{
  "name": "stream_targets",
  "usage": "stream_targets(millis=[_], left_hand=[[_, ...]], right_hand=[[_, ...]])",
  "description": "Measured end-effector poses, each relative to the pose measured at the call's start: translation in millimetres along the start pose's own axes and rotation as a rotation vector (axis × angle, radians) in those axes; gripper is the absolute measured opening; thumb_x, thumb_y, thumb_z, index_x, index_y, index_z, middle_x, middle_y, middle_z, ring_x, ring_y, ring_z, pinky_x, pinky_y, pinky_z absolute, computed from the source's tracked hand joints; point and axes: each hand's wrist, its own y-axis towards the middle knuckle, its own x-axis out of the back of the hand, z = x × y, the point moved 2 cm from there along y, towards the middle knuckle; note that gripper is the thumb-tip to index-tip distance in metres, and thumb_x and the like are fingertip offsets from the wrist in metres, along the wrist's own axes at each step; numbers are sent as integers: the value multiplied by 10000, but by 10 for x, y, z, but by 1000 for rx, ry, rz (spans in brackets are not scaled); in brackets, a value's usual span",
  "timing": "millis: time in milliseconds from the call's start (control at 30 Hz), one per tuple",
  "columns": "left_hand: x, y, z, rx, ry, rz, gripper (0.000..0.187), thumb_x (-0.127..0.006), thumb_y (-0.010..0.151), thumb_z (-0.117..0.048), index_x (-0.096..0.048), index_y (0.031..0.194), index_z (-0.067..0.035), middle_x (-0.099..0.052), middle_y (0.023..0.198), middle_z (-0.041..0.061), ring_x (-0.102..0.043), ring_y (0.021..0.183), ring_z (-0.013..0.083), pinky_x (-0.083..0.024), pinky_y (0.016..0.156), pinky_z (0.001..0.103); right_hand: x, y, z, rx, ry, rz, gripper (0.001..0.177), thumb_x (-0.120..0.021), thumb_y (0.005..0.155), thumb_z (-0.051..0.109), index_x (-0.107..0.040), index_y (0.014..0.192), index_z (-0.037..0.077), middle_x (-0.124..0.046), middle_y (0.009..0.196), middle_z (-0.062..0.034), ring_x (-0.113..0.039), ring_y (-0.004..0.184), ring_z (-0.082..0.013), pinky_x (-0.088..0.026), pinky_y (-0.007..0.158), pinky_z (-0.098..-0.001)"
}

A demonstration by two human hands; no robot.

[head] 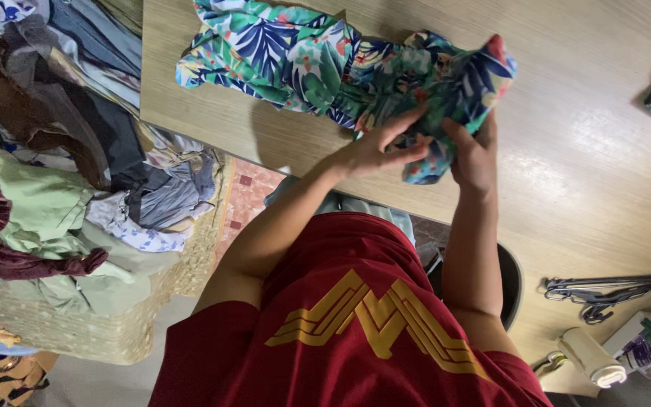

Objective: The person takes a patterned dress off a hanger, spreads it across a table, and folds the garment into a bundle before placing it on top of a folded white shirt.

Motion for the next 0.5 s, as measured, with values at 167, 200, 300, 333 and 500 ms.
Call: stream_targets(millis=[167,200,300,333,500], left_hand=[[5,-94,-90,-10,-92,-91,1131,-715,888,-625,-60,1629,-77,-477,1452,182,-496,1338,294,-500,1081,529],[112,-179,-80,-10,-92,-96,1131,-715,888,-625,-60,1629,-77,-477,1452,182,-496,1338,294,-500,1081,529],[785,-603,15,115,-317,-303,661,-785,913,-338,-539,1437,-18,-700,1228,135,-706,1047,259,-607,941,468],[996,-756,60,232,-415,-384,551,-767,907,-254,-609,1366,8,-710,1164,124,-708,936,247,-607,849,448],[2267,-1613,-66,344,-36,-569,532,-751,879,-193,-625,1379,-61,-729,1216,74,-706,1066,195,-569,947,371]], right_hand=[[-325,-145,155,105,-179,337,742,-691,907,-19,-319,1548,26,-520,1485,-123,-548,1376,-266,-468,1205,-407],[-395,-145,97,103,-178,342,742,-691,907,-19,-319,1548,26,-520,1485,-123,-548,1376,-266,-468,1205,-407],[-536,-72,-234,-15,-14,519,708,-703,976,39,-331,1579,44,-531,1481,-132,-577,1361,-270,-492,1163,-416],[-594,72,-436,104,-166,352,472,-649,1071,33,-447,1498,14,-584,1401,-148,-586,1238,-252,-486,1074,-394],[-657,544,-1026,390,-970,-118,521,-750,1063,23,-521,1530,61,-475,1523,-191,-562,1365,-293,-533,1016,-414]])
